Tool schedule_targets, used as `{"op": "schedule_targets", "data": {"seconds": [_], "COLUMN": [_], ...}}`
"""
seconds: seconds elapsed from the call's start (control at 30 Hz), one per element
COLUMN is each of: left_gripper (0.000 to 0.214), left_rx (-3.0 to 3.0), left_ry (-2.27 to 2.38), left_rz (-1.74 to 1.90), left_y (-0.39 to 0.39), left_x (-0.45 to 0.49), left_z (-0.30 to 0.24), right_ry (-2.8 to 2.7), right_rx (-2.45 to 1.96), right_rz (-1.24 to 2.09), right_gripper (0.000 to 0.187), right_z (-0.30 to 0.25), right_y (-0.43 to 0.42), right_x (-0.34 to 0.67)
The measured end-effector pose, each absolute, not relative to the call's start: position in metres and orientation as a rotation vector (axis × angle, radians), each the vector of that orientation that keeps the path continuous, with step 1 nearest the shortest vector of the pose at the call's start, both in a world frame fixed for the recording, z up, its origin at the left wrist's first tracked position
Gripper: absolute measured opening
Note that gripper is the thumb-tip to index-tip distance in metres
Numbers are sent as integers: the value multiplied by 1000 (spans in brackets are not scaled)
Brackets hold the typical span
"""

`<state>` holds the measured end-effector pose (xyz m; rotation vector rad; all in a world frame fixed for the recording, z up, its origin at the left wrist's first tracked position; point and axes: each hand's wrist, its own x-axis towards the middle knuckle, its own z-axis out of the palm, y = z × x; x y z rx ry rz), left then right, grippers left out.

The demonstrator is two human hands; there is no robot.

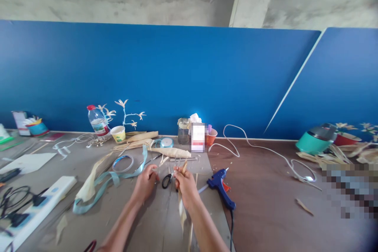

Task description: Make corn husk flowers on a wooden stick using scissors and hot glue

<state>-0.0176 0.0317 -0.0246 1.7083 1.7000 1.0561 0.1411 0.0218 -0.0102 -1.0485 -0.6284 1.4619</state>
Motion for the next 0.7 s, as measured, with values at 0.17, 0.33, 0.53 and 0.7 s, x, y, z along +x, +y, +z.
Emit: {"op": "schedule_targets", "data": {"seconds": [0.17,0.33,0.53,0.7], "left_gripper": [36,44,46,30], "left_rx": [1562,1547,1554,1625], "left_ry": [1867,1897,1938,1883], "left_rz": [1128,1169,1181,1046], "left_y": [34,37,39,39], "left_x": [-22,-25,-29,-28], "left_z": [-25,-28,-33,-36], "right_ry": [-429,-240,-142,-232], "right_rx": [-941,-880,-790,-783], "right_rz": [1106,848,850,976], "right_gripper": [25,28,17,22], "right_z": [-1,3,-4,-7], "right_y": [26,34,47,46], "right_x": [166,203,236,211]}}
